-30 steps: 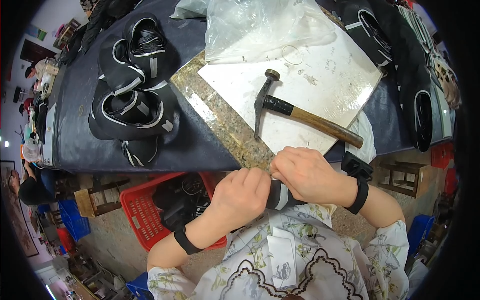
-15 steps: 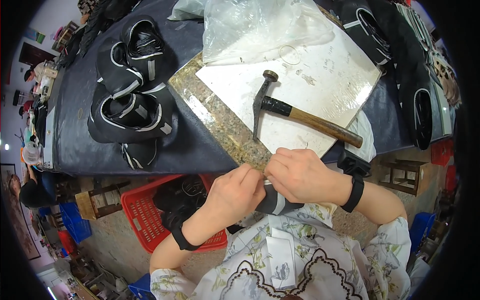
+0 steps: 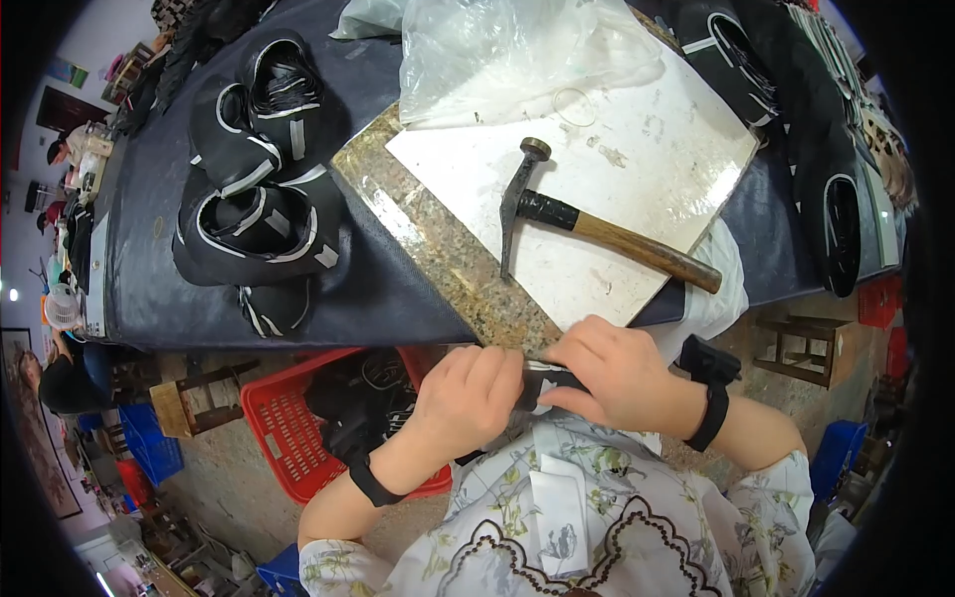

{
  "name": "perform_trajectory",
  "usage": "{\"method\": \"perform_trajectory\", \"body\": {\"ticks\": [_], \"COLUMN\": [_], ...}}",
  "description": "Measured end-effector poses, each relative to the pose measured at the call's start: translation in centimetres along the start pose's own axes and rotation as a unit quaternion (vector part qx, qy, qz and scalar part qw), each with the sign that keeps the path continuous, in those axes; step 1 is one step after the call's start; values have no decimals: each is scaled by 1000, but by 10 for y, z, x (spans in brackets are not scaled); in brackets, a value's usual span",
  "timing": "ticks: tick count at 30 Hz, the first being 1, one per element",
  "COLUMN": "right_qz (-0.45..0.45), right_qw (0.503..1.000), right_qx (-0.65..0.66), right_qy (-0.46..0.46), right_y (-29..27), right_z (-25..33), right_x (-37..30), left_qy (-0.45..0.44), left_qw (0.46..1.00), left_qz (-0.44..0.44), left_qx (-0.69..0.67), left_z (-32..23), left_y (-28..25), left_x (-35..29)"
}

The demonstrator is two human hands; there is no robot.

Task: Manually assembling shoe components by fitting edges and using a hammer to secure them.

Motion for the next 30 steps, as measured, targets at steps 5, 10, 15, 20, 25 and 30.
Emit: {"method": "perform_trajectory", "body": {"ticks": [5, 10, 15, 20, 25, 30], "right_qz": [-2, -6, -7, -20, -23, -8], "right_qw": [999, 999, 1000, 1000, 1000, 1000], "right_qx": [-34, -20, -3, 9, 2, -12], "right_qy": [-31, -36, -19, 1, 5, -2], "right_y": [1, 1, -1, -1, -1, 1], "right_z": [-2, -7, -7, -7, -6, -8], "right_x": [-12, -12, -10, -11, -11, -16], "left_qy": [-9, -43, -42, 29, -51, -58], "left_qw": [995, 984, 980, 988, 988, 978], "left_qz": [-10, 1, 19, 88, 65, 93], "left_qx": [-103, -170, -192, -126, -129, -178], "left_z": [3, 4, 3, -3, -8, -3], "left_y": [1, 2, 4, 8, 9, 4], "left_x": [-6, -1, 17, 26, 23, 28]}}
Point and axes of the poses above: each hand's wrist, its own x-axis towards the middle knuckle, its own y-axis out of the palm, z = x × y, the point moved 3 cm from there along x, towards the middle knuckle, and after that the axes turned 4 degrees about -z, right-handed, at the moved point
